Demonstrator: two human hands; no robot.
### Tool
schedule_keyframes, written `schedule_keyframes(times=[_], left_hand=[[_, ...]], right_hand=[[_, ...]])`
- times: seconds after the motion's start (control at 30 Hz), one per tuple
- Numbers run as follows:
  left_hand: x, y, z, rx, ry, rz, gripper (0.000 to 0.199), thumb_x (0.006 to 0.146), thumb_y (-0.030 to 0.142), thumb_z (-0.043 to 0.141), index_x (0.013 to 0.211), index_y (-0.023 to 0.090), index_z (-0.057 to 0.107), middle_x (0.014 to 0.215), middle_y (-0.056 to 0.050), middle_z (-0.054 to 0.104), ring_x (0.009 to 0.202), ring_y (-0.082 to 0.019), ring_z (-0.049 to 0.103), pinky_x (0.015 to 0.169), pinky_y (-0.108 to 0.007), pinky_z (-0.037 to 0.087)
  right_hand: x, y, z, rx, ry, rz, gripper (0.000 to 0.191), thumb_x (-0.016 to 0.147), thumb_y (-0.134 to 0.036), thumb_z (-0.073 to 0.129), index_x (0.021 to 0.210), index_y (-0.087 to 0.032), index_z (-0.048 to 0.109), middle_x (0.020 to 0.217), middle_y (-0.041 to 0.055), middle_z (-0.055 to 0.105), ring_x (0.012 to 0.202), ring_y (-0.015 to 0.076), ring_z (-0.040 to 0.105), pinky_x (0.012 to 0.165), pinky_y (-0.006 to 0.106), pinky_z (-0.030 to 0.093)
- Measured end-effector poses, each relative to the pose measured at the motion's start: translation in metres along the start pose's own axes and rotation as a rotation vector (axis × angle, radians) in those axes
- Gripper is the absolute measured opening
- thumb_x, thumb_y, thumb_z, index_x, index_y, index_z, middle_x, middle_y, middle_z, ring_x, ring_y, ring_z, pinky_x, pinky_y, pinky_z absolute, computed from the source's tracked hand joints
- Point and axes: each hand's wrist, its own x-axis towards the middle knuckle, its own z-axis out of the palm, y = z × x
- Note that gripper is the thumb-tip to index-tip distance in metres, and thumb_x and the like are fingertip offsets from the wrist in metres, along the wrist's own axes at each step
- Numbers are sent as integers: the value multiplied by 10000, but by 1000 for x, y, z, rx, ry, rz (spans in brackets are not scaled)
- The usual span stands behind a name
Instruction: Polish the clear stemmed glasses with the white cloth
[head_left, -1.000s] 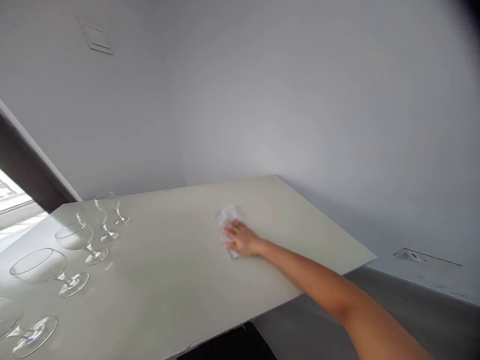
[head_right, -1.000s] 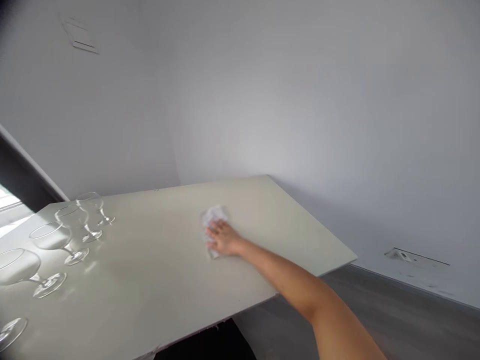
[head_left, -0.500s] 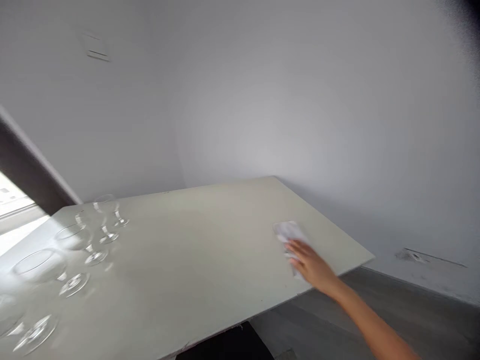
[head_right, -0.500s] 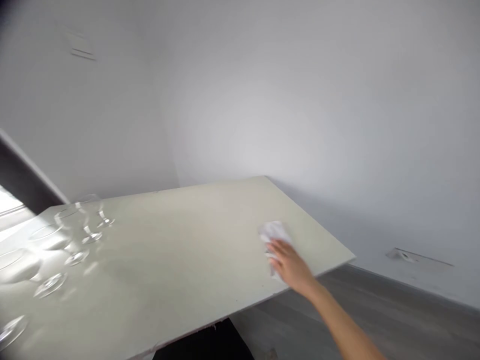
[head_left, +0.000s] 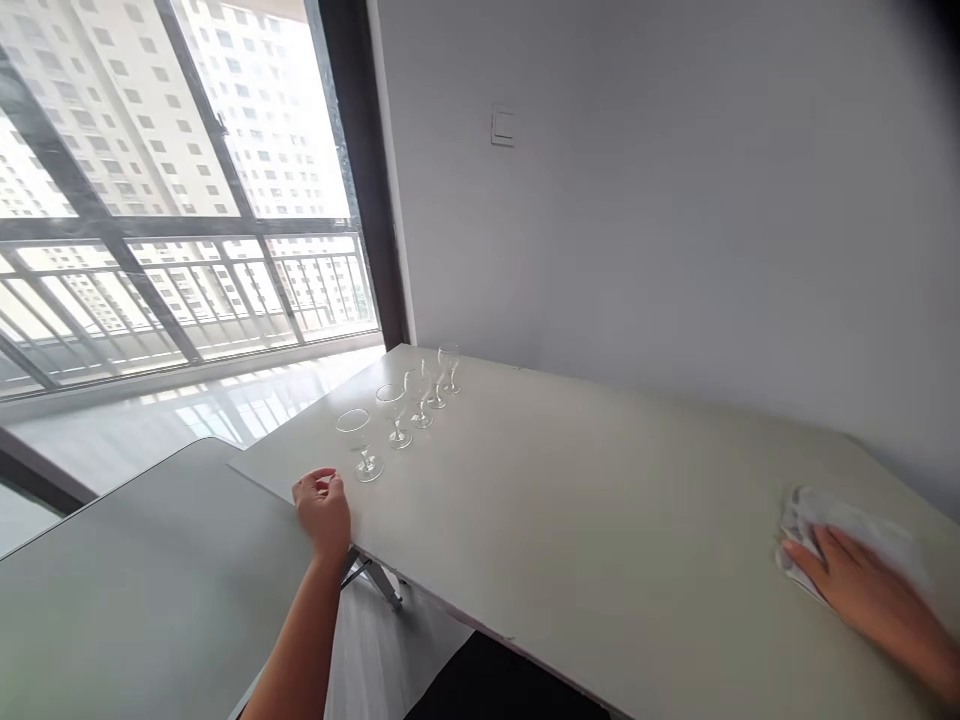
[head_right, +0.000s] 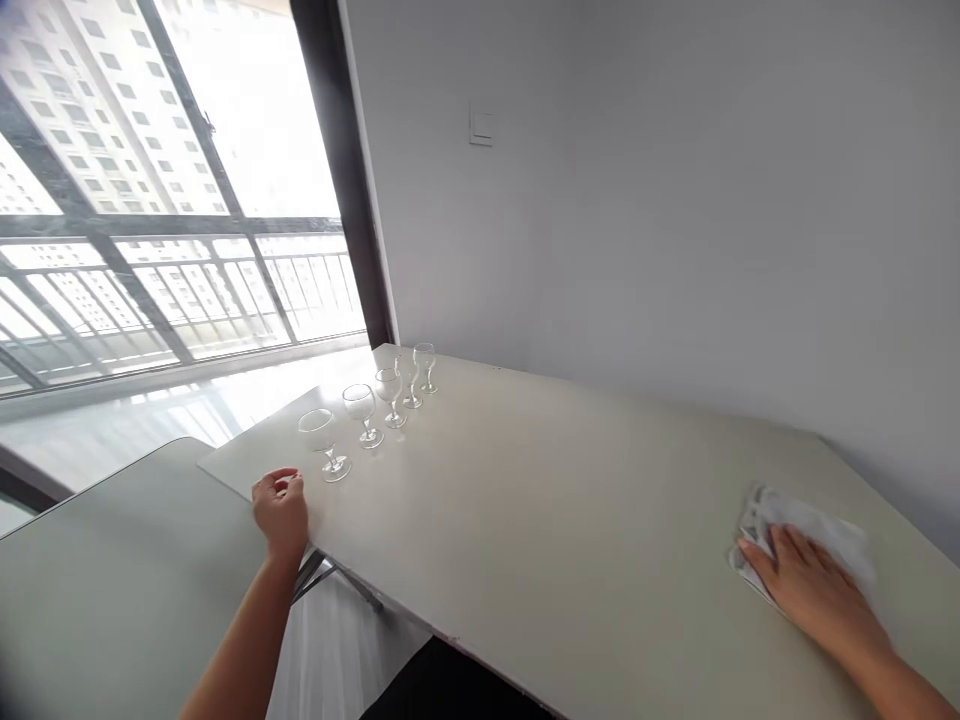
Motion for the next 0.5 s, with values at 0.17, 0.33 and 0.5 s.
schedule_keyframes(times=[0.17, 0.33, 0.5], left_hand=[[-2, 0, -4, -71, 15, -83, 225, 709, 306, 522, 902, 189, 528, 779, 12, 498, 615, -114, 471, 607, -264, 391], [-7, 6, -5, -68, 73, 30, 277, 699, 275, 518, 961, 190, 488, 839, -7, 510, 661, -128, 489, 610, -267, 399], [-37, 30, 0, -33, -33, 492, 216, 709, 253, 521, 909, 171, 529, 924, -66, 531, 769, -164, 507, 724, -317, 430]], right_hand=[[46, -109, 21, 26, -243, -158, 780, 794, -568, 158, 1211, -2, 496, 1308, 241, 411, 1238, 331, 352, 1026, 424, 262], [37, -239, -10, 285, -329, -501, 532, 843, -410, 318, 1274, -125, 446, 1363, 133, 382, 1276, 259, 310, 1051, 446, 237], [1, -310, -46, 548, -465, -792, 430, 848, -260, 391, 1262, -169, 463, 1357, 74, 405, 1284, 211, 301, 1070, 438, 230]])
